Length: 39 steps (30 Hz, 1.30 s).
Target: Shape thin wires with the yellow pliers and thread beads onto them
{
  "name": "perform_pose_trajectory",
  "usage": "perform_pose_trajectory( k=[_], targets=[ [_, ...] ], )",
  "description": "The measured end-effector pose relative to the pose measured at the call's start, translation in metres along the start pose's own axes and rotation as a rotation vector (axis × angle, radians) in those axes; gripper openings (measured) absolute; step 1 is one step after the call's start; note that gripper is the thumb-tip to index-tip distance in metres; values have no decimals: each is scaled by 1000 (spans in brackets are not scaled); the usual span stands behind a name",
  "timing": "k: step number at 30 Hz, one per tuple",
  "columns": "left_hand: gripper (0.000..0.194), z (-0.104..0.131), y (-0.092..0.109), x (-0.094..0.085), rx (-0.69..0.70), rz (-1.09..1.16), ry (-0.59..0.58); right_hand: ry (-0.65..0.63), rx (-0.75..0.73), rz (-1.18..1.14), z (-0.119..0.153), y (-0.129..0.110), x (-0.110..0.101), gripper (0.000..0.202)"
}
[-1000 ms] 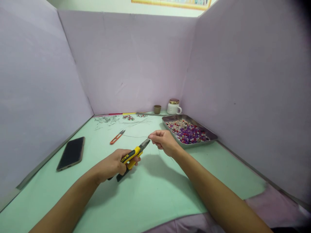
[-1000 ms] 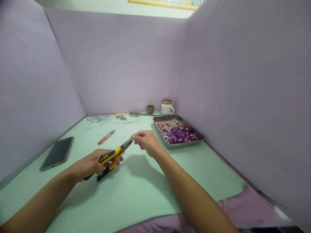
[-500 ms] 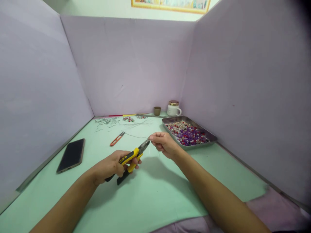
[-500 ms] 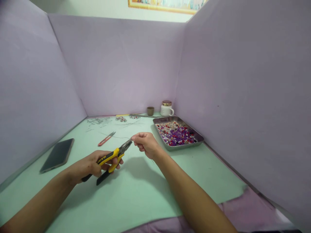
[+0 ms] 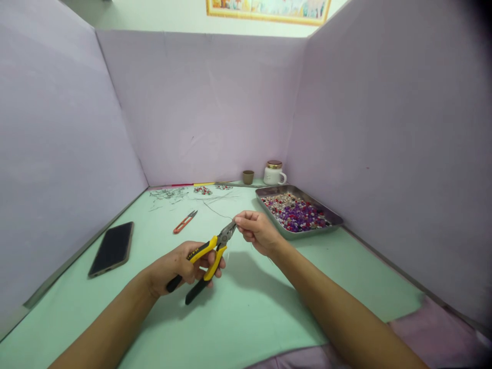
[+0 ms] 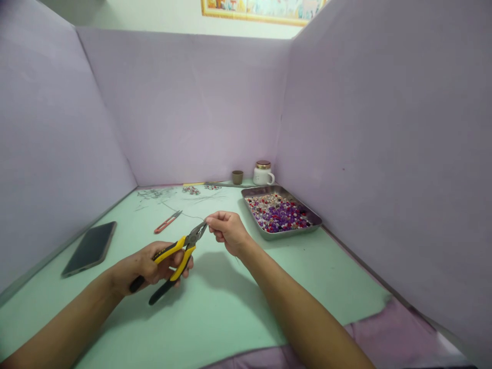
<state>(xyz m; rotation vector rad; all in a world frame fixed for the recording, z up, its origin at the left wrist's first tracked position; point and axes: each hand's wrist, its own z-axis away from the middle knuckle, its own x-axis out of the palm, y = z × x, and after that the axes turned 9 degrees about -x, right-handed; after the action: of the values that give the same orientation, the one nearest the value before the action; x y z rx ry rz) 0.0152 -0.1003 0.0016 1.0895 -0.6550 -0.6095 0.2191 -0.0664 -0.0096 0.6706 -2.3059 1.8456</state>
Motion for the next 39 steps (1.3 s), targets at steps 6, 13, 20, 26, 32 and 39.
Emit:
perform_pose_trajectory(
  k=[6,13,20,26,32,39],
  targets=[
    [32,0,0,1,-47,-1,27,104,-9,102,0,4,4,17],
    [31,3,5,1,-40,-136,61,144,11,136,1,1,3,13],
    [34,5,8,-1,-49,-242,105,95,24,195,2,-7,4,16],
    [35,5,8,-3,-38,-310,118,124,11,212,2,-6,5,17],
    [33,7,11,1,-64,-408,196,130,14,243,2,-3,4,14],
    [33,9,14,-1,-85,-415,176,127,-1,246,2,-4,4,14]
  ],
)
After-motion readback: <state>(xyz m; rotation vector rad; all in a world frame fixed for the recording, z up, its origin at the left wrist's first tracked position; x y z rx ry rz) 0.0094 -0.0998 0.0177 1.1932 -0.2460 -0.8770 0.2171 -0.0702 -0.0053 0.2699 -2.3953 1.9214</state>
